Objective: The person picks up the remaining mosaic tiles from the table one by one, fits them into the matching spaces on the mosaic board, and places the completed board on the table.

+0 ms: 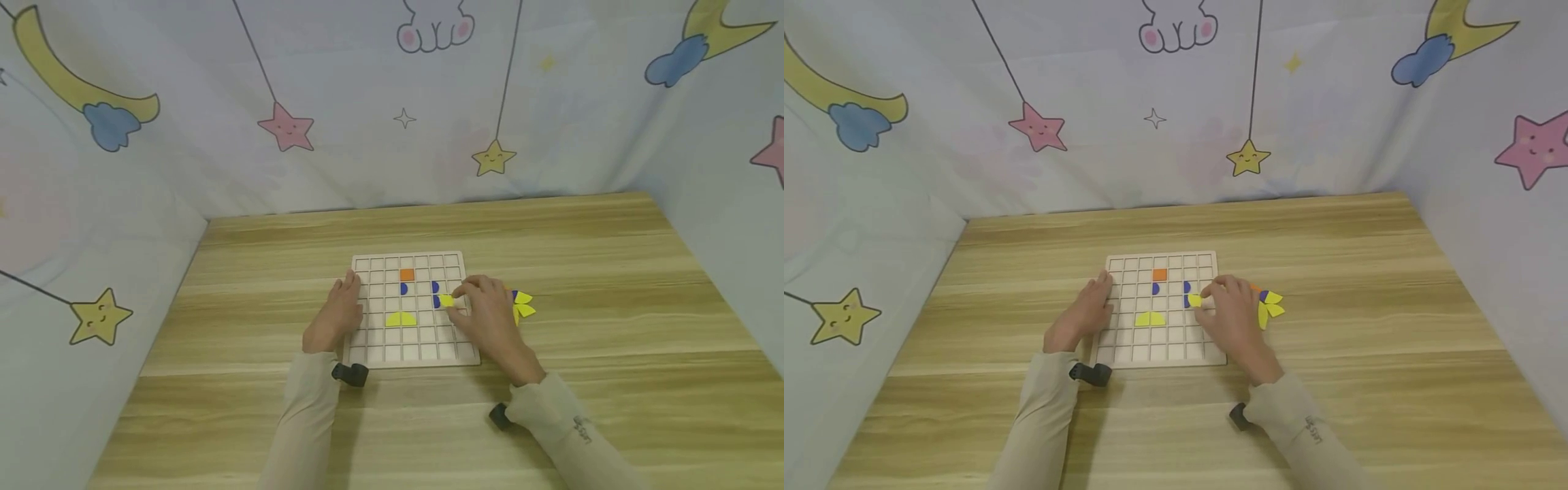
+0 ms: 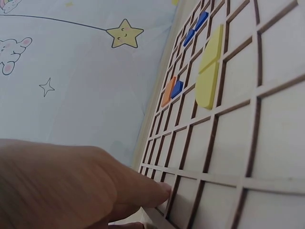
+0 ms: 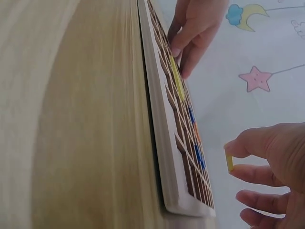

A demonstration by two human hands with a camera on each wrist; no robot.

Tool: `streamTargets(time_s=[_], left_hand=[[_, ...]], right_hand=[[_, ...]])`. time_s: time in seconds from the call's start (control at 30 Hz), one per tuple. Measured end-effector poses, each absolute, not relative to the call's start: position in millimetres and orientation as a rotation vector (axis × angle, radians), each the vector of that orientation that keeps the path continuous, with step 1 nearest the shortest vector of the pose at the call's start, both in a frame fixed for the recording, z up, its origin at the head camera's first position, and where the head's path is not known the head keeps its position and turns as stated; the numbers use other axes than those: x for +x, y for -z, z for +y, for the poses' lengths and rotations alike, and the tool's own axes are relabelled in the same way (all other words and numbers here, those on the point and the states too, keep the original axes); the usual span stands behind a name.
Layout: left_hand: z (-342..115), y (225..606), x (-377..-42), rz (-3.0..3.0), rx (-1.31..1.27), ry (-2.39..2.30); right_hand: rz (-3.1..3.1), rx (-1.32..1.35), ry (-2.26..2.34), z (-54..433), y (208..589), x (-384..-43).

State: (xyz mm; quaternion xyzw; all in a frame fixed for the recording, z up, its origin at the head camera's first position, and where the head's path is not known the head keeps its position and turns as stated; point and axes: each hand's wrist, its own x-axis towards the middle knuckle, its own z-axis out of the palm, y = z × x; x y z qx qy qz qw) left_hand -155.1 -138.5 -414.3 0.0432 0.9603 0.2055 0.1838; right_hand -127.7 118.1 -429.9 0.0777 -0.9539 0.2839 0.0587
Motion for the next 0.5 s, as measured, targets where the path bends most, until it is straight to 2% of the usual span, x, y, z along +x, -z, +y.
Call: streamTargets(time_s=[0.5], left_hand=[[-137.6, 415.3, -156.4, 2.703, 0.096, -0.599]], right_hand=[[-2.899, 0.364, -0.791, 85.2, 430.8, -117.3]])
